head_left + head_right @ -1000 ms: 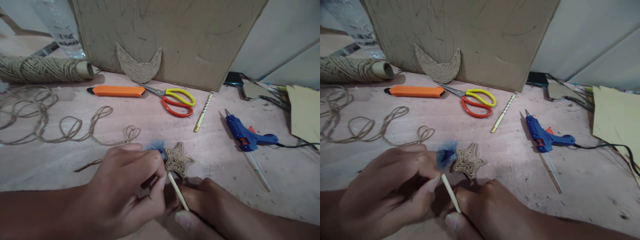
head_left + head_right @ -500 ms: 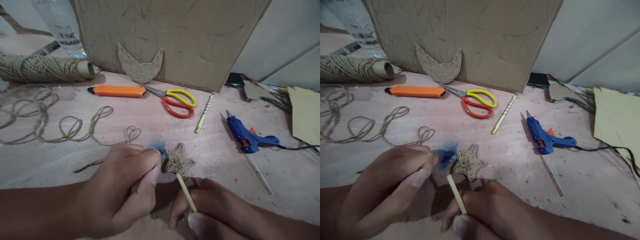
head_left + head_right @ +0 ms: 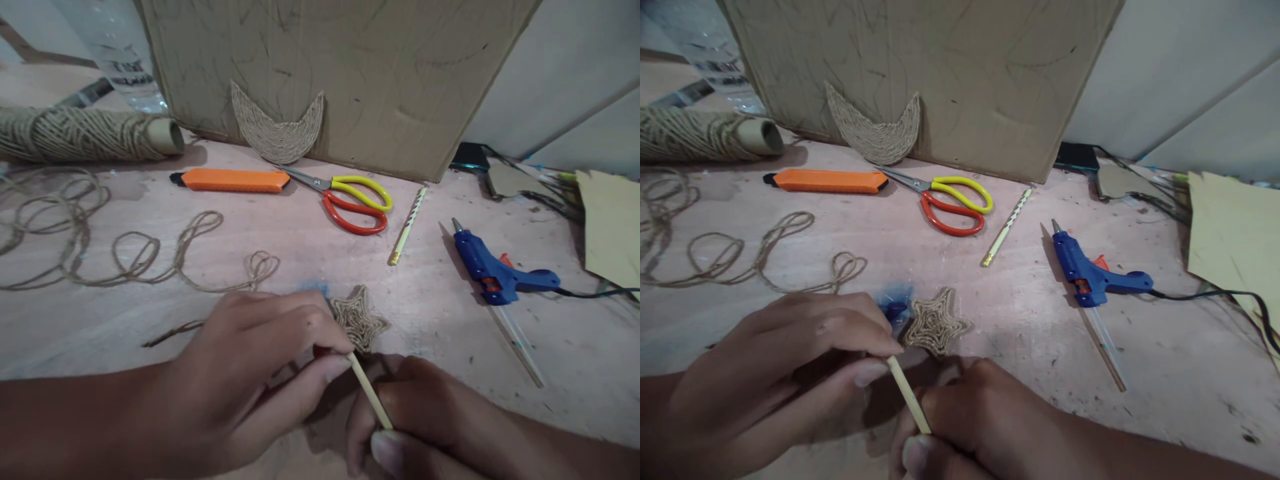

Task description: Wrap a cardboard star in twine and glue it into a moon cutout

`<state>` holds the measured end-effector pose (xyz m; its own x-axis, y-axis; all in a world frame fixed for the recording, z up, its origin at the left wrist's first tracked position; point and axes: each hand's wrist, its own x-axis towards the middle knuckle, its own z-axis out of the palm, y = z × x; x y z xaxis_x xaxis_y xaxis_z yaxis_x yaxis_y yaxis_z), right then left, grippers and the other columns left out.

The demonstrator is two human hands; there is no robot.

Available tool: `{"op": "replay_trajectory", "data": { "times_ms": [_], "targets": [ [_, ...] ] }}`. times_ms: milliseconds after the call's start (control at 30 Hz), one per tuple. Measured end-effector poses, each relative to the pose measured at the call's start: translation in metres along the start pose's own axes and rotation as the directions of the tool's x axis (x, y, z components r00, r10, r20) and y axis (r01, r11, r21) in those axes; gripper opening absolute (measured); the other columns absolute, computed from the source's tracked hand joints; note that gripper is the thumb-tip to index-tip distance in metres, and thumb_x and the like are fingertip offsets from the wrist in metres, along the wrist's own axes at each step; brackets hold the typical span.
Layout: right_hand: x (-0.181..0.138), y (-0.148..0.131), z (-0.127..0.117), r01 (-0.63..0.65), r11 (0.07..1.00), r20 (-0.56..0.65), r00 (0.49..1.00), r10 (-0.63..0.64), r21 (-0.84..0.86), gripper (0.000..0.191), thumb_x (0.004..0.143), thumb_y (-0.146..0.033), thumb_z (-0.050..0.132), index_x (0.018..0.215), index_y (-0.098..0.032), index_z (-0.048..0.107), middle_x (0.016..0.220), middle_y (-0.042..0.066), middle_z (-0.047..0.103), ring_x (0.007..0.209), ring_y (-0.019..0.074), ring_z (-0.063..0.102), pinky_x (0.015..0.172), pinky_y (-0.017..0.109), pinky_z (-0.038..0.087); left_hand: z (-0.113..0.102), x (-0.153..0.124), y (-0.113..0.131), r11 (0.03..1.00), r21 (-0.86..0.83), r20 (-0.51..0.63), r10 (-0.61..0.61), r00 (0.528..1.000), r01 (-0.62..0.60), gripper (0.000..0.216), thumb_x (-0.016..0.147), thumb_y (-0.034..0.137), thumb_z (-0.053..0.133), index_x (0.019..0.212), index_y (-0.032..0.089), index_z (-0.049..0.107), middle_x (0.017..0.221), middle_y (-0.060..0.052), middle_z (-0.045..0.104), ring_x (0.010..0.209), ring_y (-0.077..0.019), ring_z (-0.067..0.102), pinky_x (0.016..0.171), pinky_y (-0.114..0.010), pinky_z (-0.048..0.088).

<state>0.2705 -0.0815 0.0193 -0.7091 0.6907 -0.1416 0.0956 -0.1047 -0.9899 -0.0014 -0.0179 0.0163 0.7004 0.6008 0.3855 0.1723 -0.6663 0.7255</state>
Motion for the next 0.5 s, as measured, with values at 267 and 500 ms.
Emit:
{"op": "replay_trajectory", "data": {
  "times_ms": [267,500],
  "targets": [
    [0.008,-0.012,0.000,-0.037,0.999,-0.036,0.999,0.037,-0.005,0.043,0.124,-0.049,0.058,0.089,-0.027,0.048,0.091,0.001,0.061,0.085,0.0160,0.058,0.083,0.031,0.054,0.005,-0.001,-0.003,0.990,0.134,0.035,0.043,0.998,-0.048,0.016,0.124,0.015,0.055,0.117,0.027,0.063,0.091,0.006,0.082,0.080,-0.0143,0.082,0.074,-0.028,0.063],
    [0.019,-0.002,-0.015,0.013,1.000,0.214,0.977,-0.011,-0.009,0.042,0.119,-0.048,0.064,0.087,-0.029,0.044,0.086,-0.002,0.057,0.079,0.0159,0.057,0.079,0.031,0.053,-0.001,-0.008,0.003,0.969,0.237,-0.007,0.067,0.998,-0.064,0.022,0.111,0.008,0.049,0.103,0.028,0.051,0.079,0.006,0.066,0.067,-0.0152,0.067,0.067,-0.031,0.059]
  ]
}}
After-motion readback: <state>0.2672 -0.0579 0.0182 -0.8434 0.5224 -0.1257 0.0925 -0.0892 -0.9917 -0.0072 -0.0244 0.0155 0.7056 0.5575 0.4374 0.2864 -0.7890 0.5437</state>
